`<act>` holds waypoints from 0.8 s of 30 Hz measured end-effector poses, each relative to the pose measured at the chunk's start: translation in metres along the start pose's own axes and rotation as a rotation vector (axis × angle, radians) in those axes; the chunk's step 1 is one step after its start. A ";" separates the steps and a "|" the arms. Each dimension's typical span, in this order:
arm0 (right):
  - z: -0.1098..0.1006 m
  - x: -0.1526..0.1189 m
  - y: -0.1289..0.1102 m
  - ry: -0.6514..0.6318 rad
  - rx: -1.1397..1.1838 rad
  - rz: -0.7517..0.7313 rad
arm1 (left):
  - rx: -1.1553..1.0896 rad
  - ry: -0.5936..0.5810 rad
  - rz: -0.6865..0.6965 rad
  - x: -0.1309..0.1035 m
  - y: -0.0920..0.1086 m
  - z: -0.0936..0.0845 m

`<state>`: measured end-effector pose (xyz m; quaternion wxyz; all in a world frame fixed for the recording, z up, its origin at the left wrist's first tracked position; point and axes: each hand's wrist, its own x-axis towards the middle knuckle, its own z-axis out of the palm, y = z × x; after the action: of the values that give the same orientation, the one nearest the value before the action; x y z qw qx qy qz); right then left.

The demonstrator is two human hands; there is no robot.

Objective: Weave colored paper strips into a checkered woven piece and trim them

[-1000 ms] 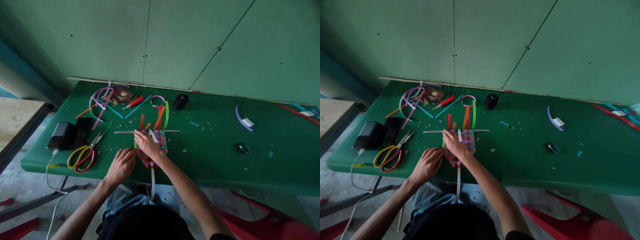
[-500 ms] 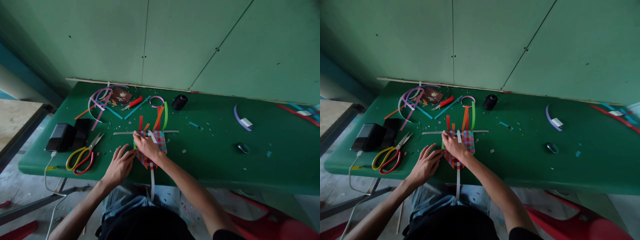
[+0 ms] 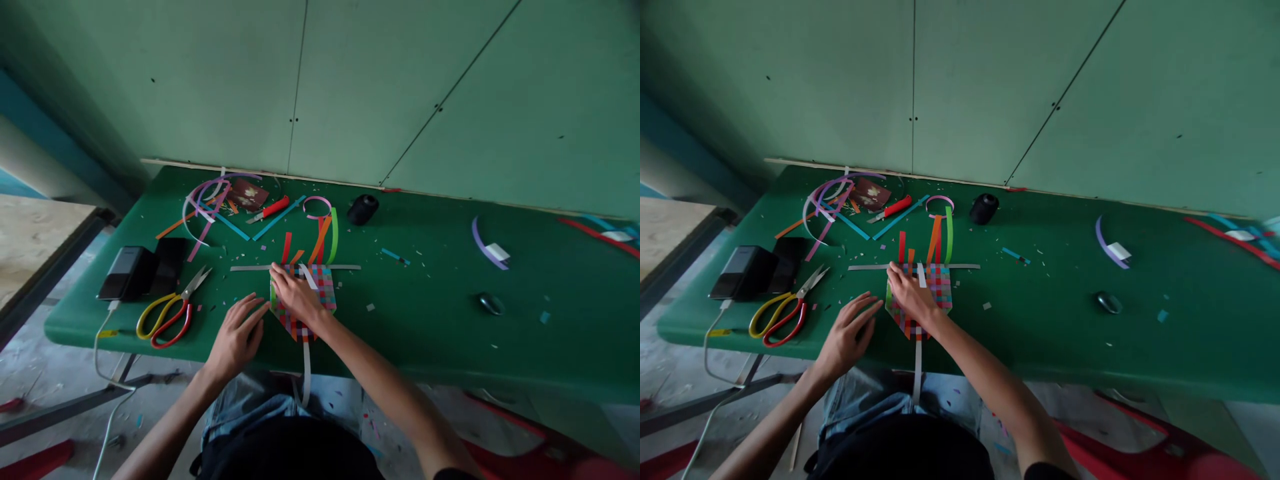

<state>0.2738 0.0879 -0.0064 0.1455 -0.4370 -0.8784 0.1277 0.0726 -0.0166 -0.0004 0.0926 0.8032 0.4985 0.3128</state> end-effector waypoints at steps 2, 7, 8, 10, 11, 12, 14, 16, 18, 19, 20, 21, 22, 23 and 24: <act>-0.004 -0.004 0.002 -0.015 0.018 0.001 | 0.041 0.102 -0.075 -0.007 -0.008 -0.016; -0.015 -0.020 0.003 0.014 0.210 0.019 | 0.382 0.222 -0.405 -0.040 -0.039 -0.064; -0.016 -0.023 0.003 0.036 0.265 0.029 | 0.442 0.222 -0.476 -0.049 -0.045 -0.070; -0.016 -0.026 -0.001 0.079 0.381 0.046 | 0.511 0.202 -0.567 -0.063 -0.055 -0.079; -0.015 -0.026 -0.003 0.101 0.437 0.060 | 0.517 0.175 -0.585 -0.069 -0.059 -0.081; -0.014 -0.025 -0.006 0.126 0.488 0.079 | 0.513 0.143 -0.591 -0.073 -0.063 -0.083; -0.013 -0.019 -0.013 0.194 0.569 0.130 | 0.509 0.079 -0.603 -0.076 -0.068 -0.085; -0.011 -0.012 -0.021 0.266 0.630 0.179 | 0.532 0.015 -0.631 -0.073 -0.071 -0.087; -0.008 -0.006 -0.028 0.320 0.696 0.213 | 0.566 -0.056 -0.665 -0.065 -0.076 -0.090; -0.006 -0.003 -0.031 0.338 0.739 0.232 | 0.572 -0.094 -0.678 -0.060 -0.079 -0.091; -0.003 -0.001 -0.034 0.349 0.789 0.253 | 0.569 -0.128 -0.690 -0.055 -0.081 -0.092; 0.000 0.000 -0.035 0.351 0.847 0.273 | 0.554 -0.156 -0.695 -0.050 -0.084 -0.092; 0.003 0.001 -0.036 0.346 0.909 0.287 | 0.531 -0.178 -0.693 -0.046 -0.086 -0.092; 0.007 0.001 -0.036 0.336 0.964 0.293 | 0.506 -0.190 -0.689 -0.043 -0.087 -0.092; 0.010 0.002 -0.035 0.324 1.008 0.287 | 0.479 -0.190 -0.685 -0.041 -0.088 -0.091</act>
<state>0.2436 0.0676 -0.0028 0.4513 -0.4426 -0.6064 0.4824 -0.0591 -0.0236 0.0140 0.0475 0.6153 0.7842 0.0640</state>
